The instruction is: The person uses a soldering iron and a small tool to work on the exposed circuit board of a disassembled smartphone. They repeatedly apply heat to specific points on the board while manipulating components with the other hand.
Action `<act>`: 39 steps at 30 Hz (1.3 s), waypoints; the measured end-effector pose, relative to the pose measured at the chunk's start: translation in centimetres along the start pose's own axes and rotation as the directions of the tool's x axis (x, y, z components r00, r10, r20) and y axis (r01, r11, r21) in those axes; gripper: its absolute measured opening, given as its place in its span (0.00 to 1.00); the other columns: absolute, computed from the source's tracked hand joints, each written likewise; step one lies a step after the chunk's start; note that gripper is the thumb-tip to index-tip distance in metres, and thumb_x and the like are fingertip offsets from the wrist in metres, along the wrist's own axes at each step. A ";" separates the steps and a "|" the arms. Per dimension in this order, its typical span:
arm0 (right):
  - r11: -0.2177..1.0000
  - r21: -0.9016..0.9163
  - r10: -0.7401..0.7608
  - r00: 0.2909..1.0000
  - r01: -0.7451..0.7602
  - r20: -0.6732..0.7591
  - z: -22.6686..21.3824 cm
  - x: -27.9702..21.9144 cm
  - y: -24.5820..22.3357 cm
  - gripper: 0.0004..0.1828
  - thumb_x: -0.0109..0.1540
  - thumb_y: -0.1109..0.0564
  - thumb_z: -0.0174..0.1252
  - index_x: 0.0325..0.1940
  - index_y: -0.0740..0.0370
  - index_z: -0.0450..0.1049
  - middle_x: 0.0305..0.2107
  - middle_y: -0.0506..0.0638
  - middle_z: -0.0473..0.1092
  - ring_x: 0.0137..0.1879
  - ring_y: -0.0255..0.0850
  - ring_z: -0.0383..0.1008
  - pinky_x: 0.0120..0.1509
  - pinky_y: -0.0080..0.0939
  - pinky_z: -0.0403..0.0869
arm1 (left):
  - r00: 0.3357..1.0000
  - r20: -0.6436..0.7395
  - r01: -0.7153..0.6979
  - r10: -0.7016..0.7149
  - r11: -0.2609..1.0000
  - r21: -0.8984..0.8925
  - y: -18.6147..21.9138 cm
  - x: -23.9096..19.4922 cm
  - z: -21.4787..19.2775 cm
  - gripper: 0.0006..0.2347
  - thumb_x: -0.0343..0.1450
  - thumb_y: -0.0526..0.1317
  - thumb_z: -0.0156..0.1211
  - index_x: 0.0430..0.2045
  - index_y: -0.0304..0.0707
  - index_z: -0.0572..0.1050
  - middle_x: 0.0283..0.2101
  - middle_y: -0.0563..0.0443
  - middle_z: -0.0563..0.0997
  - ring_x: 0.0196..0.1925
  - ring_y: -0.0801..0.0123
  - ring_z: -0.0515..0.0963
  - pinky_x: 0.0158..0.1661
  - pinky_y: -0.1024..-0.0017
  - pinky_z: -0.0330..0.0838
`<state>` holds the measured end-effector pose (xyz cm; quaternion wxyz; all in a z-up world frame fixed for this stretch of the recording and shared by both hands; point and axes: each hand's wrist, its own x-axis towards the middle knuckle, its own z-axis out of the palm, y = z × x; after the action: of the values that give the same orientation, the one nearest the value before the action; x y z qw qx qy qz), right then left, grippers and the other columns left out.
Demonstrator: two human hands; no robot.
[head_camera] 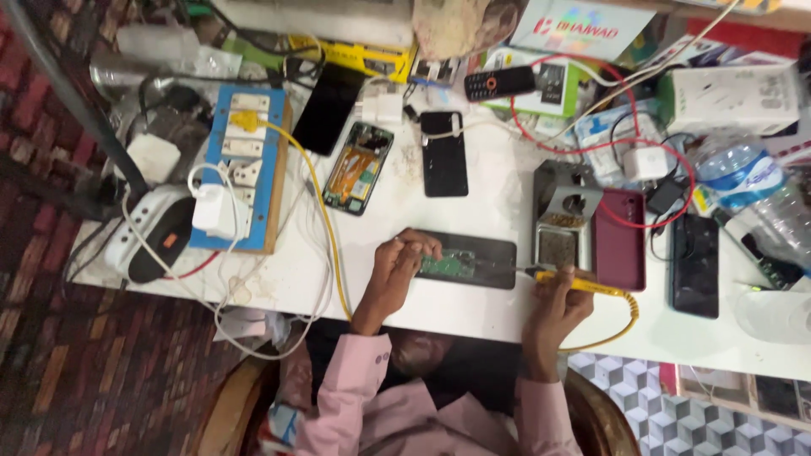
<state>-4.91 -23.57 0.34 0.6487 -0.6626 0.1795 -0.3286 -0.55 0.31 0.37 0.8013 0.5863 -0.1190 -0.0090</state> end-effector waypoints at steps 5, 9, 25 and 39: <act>0.996 -0.086 -0.018 1.000 0.019 0.022 0.2 0.0 -0.7 0.18 0.74 0.49 0.51 0.41 0.68 0.69 0.20 0.47 0.65 0.26 0.31 0.64 0.33 0.31 0.65 | 1.000 0.008 -0.015 0.015 0.999 -0.032 -0.4 0.1 -0.1 0.13 0.80 0.45 0.48 0.31 0.36 0.72 0.36 0.50 0.80 0.24 0.83 0.59 0.26 0.80 0.57; 0.999 -0.039 -0.008 0.999 0.010 0.032 0.1 -0.1 -0.7 0.16 0.74 0.49 0.51 0.42 0.67 0.68 0.21 0.46 0.66 0.27 0.31 0.65 0.33 0.31 0.66 | 1.000 0.012 -0.008 0.008 0.999 -0.035 -1.1 -0.1 -0.2 0.13 0.82 0.45 0.47 0.31 0.37 0.70 0.35 0.50 0.80 0.24 0.83 0.59 0.28 0.80 0.58; 1.000 -0.026 -0.014 0.999 0.015 0.052 0.0 -0.4 -0.9 0.19 0.76 0.50 0.52 0.35 0.64 0.65 0.21 0.42 0.60 0.27 0.28 0.57 0.31 0.30 0.57 | 0.993 0.033 -0.104 0.110 0.984 -0.143 -2.3 -0.1 -0.1 0.12 0.82 0.41 0.48 0.34 0.30 0.70 0.39 0.47 0.75 0.42 0.67 0.75 0.48 0.68 0.72; 0.962 0.262 0.088 0.994 -0.069 -0.059 -0.4 0.7 1.3 0.11 0.73 0.53 0.54 0.43 0.63 0.67 0.24 0.46 0.64 0.27 0.30 0.61 0.32 0.32 0.63 | 0.994 0.041 -0.097 0.099 0.994 -0.058 -0.7 0.1 0.1 0.15 0.81 0.45 0.48 0.33 0.30 0.70 0.37 0.44 0.78 0.41 0.68 0.76 0.49 0.68 0.73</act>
<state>-4.41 -24.49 -0.85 0.7358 -0.5522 0.1837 -0.3462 -0.42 0.02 -0.25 0.8139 0.5568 -0.1651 0.0141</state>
